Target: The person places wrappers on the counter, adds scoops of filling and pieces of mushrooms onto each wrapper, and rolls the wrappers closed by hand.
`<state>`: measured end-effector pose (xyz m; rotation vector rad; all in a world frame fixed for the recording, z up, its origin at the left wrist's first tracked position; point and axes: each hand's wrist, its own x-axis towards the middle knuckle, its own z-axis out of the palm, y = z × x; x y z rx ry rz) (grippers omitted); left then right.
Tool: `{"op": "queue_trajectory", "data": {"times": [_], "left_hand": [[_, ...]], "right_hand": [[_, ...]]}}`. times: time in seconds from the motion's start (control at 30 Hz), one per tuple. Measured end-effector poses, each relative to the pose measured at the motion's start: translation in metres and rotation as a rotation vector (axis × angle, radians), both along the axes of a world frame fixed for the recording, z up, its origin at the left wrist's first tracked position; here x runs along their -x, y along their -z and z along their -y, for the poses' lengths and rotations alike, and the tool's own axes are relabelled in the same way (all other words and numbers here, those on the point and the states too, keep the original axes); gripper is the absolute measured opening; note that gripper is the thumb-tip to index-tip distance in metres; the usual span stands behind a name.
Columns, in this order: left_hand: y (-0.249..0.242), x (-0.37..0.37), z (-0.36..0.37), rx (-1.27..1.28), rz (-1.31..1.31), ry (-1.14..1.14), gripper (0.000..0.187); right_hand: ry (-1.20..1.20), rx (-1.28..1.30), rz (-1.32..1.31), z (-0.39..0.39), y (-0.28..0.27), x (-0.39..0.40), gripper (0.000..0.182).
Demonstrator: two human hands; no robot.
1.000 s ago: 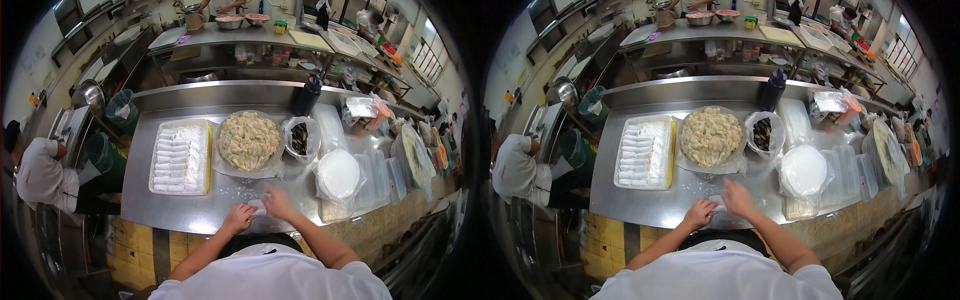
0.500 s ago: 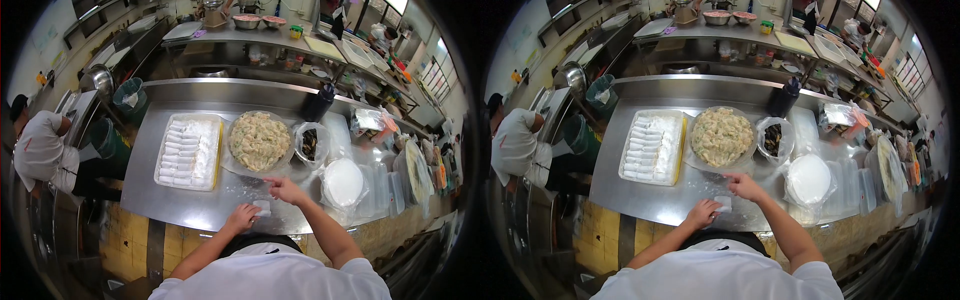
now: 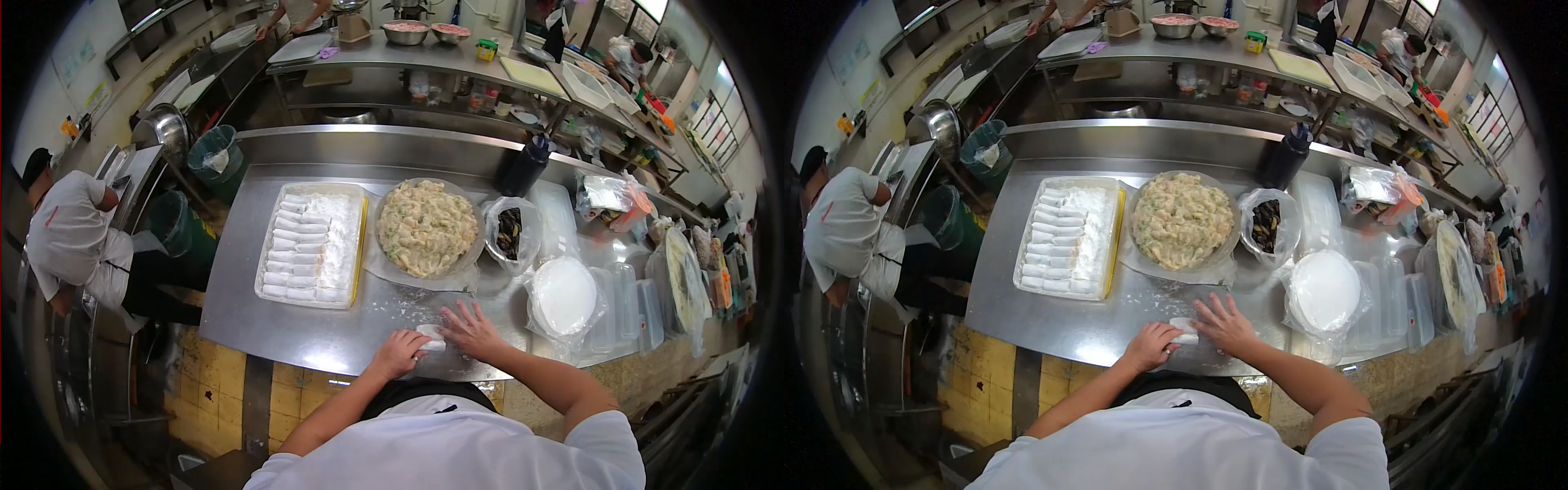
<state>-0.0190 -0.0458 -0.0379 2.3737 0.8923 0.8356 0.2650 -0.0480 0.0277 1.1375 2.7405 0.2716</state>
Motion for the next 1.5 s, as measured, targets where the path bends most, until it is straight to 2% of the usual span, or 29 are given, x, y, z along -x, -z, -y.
{"op": "queue_trajectory", "data": {"times": [0.07, 0.17, 0.27, 0.37, 0.47, 0.57, 0.77, 0.87, 0.9, 0.97, 1.07, 1.17, 1.27, 1.37, 1.47, 1.5], "left_hand": [[0.002, 0.0, 0.0, 0.017, -0.008, 0.0, 0.041], [0.003, -0.001, 0.0, 0.024, -0.016, -0.009, 0.04], [0.005, -0.003, -0.001, 0.047, -0.018, -0.015, 0.04], [-0.003, -0.003, -0.004, 0.069, -0.028, -0.031, 0.04], [-0.011, -0.006, -0.007, 0.063, -0.051, -0.036, 0.04], [-0.013, -0.007, -0.013, 0.055, -0.044, -0.025, 0.038], [-0.009, -0.012, -0.023, -0.012, -0.036, -0.093, 0.029], [-0.011, -0.018, -0.026, -0.05, -0.034, -0.161, 0.026], [-0.009, -0.02, -0.027, -0.058, -0.035, -0.183, 0.025], [-0.007, -0.021, -0.028, -0.059, -0.065, -0.2, 0.028], [-0.01, -0.017, -0.028, -0.054, -0.056, -0.238, 0.034], [-0.012, 0.002, -0.022, -0.04, -0.026, -0.313, 0.039], [-0.014, 0.032, -0.01, -0.041, -0.025, -0.441, 0.041], [-0.009, 0.065, 0.001, -0.031, -0.047, -0.563, 0.042], [-0.002, 0.078, 0.006, -0.016, -0.046, -0.594, 0.043], [0.0, 0.082, 0.006, -0.012, -0.042, -0.589, 0.043]], "right_hand": [[0.029, -0.045, 0.005, 0.008, 0.003, -0.014, 0.063], [0.166, 0.095, -0.104, 0.028, -0.015, 0.0, 0.06], [0.235, 0.353, -0.639, 0.041, 0.013, 0.029, 0.052], [0.277, 0.218, -0.665, 0.044, 0.009, 0.055, 0.046], [0.293, 0.139, -0.623, 0.041, 0.03, 0.054, 0.044], [0.313, 0.101, -0.579, 0.037, 0.033, 0.052, 0.038], [0.406, 0.074, -0.587, 0.023, 0.029, 0.053, 0.039], [0.481, 0.075, -0.647, 0.019, 0.027, 0.059, 0.042], [0.429, 0.053, -0.618, 0.018, 0.03, 0.057, 0.044], [0.324, 0.015, -0.562, 0.021, 0.034, 0.055, 0.048], [0.375, 0.018, -0.554, 0.02, 0.032, 0.06, 0.047], [0.358, 0.051, -0.557, 0.012, 0.01, 0.069, 0.052], [0.329, 0.176, -0.482, -0.003, 0.034, 0.069, 0.06], [0.471, 0.362, -0.59, -0.015, 0.015, 0.077, 0.061], [0.445, 0.26, -0.864, -0.035, 0.012, 0.091, 0.058], [0.462, 0.321, -0.924, -0.047, 0.0, 0.1, 0.055]]}}
